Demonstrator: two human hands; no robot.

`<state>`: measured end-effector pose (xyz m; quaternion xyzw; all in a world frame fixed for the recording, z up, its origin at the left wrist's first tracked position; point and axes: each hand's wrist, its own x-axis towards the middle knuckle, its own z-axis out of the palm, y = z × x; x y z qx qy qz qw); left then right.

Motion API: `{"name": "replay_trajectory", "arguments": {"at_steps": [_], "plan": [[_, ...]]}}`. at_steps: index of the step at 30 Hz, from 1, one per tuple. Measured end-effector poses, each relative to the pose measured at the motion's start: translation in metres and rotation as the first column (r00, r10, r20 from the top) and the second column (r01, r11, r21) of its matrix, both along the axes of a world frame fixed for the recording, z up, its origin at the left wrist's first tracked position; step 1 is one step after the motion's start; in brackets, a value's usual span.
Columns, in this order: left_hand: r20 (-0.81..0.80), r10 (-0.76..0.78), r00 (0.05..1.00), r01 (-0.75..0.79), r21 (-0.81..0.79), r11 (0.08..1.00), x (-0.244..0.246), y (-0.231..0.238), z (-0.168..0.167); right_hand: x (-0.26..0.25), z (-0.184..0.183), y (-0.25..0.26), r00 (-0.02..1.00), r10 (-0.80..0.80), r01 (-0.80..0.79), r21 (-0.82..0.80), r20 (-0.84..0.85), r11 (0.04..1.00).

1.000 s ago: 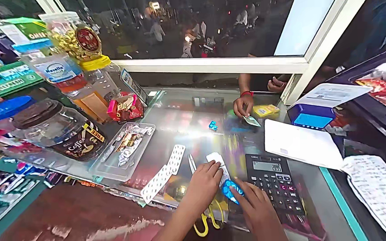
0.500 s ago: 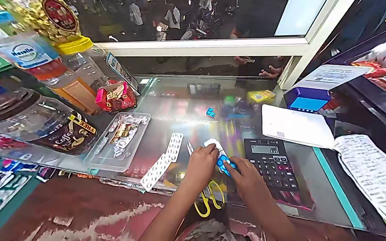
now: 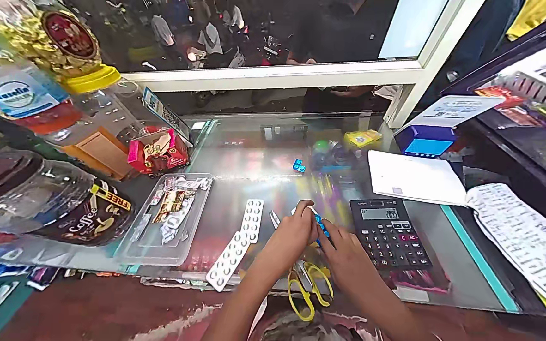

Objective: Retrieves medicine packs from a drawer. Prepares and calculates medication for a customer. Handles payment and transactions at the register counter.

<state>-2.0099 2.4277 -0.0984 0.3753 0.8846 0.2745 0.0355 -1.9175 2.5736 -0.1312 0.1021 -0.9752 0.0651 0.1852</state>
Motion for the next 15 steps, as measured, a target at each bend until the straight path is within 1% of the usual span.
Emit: {"name": "replay_trajectory", "arguments": {"at_steps": [3, 7, 11, 15], "plan": [[0.043, -0.019, 0.999, 0.018, 0.018, 1.0, -0.003, -0.001, 0.002, 0.0, 0.002, -0.001, 0.999, -0.022, 0.021, 0.014, 0.027, 1.0], [0.093, -0.074, 0.993, 0.067, 0.074, 0.995, -0.008, -0.007, 0.001, -0.002, 0.002, -0.002, 1.0, -0.027, 0.027, 0.008, 0.012, 1.0], [0.18, -0.08, 0.98, 0.073, 0.043, 0.996, -0.008, -0.01, 0.01, -0.006, 0.005, -0.007, 0.996, -0.085, 0.087, -0.066, 0.036, 0.994], [0.185, -0.073, 0.98, 0.061, 0.069, 0.996, -0.008, -0.013, 0.008, -0.007, 0.005, -0.007, 0.994, -0.09, 0.097, -0.109, 0.063, 0.989]]}}
